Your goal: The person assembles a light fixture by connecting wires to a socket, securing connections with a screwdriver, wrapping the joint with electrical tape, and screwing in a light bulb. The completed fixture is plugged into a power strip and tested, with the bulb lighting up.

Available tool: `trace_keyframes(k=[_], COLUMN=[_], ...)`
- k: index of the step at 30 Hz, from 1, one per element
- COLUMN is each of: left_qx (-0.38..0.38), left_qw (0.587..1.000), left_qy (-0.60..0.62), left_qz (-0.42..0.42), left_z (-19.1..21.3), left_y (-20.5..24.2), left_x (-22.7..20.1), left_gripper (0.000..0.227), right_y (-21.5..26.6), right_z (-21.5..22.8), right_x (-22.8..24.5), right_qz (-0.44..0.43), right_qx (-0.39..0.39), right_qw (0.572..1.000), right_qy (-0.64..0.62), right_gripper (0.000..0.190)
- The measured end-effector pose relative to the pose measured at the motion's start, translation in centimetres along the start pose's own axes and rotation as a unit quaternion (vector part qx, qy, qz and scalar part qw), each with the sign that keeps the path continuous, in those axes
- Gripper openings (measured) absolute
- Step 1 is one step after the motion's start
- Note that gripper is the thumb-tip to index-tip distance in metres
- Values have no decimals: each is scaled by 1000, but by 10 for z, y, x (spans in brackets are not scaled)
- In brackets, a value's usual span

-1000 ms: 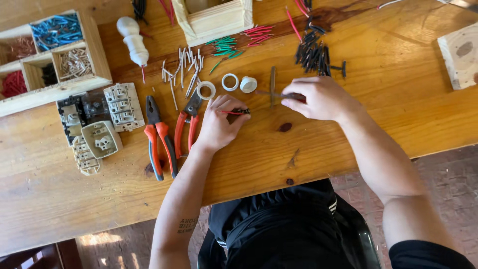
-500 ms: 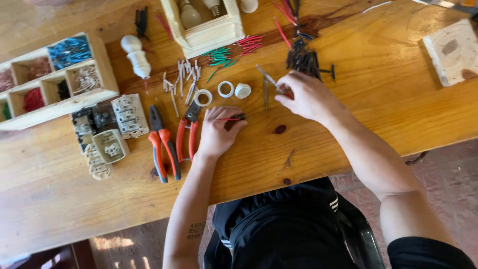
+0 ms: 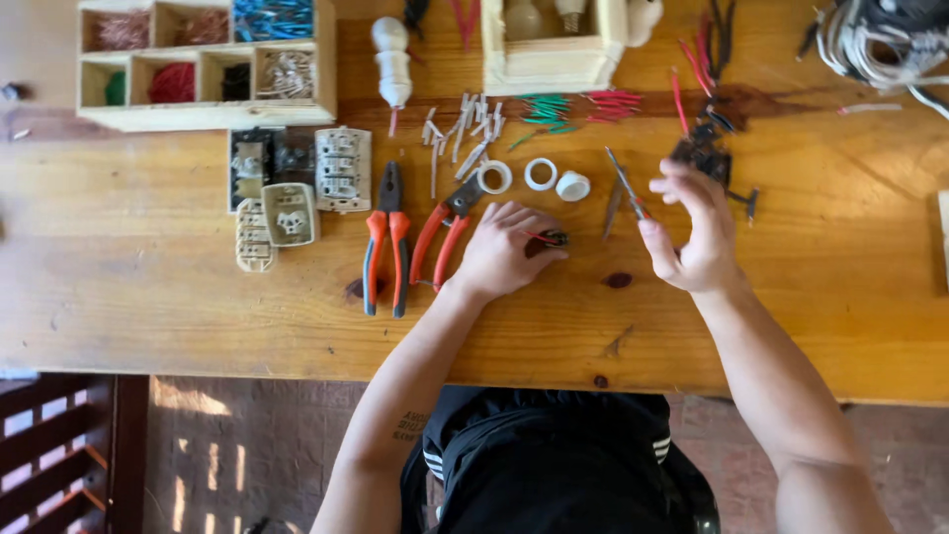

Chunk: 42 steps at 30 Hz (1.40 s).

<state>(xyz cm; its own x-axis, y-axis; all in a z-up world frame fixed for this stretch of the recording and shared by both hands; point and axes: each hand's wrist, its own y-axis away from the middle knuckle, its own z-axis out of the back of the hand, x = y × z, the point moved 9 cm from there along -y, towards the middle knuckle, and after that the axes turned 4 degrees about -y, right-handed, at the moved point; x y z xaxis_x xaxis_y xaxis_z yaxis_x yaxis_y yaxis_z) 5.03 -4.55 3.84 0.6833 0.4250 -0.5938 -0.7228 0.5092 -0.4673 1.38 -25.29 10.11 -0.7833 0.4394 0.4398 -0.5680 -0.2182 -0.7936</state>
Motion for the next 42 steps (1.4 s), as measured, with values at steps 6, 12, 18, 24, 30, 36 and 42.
trace_keyframes(k=[6, 12, 18, 24, 30, 36, 42], left_qx=[-11, -24, -4, -3, -5, 5, 7], left_qw=[1000, 1000, 1000, 1000, 1000, 999, 999], left_qy=[5, 3, 25, 16, 8, 1, -3], left_qz=[2, -5, 1, 16, 21, 33, 35], left_z=[-2, -5, -3, -9, -9, -6, -12], left_y=[4, 6, 1, 1, -1, -3, -1], left_x=[5, 11, 14, 18, 19, 17, 21], left_gripper=[33, 33, 33, 34, 32, 30, 30], right_y=[-12, -78, -115, -111, -115, -122, -116], right_z=[-32, -82, -154, -236, -266, -277, -279], right_x=[-20, -15, -31, -71, -76, -77, -80], right_qz=[-36, 23, 61, -44, -42, -61, -22], right_qx=[57, 100, 193, 410, 456, 508, 506], right_qw=[998, 995, 979, 909, 884, 849, 851], right_qy=[18, 9, -22, 68, 96, 129, 139], right_gripper=[23, 16, 9, 15, 16, 13, 13])
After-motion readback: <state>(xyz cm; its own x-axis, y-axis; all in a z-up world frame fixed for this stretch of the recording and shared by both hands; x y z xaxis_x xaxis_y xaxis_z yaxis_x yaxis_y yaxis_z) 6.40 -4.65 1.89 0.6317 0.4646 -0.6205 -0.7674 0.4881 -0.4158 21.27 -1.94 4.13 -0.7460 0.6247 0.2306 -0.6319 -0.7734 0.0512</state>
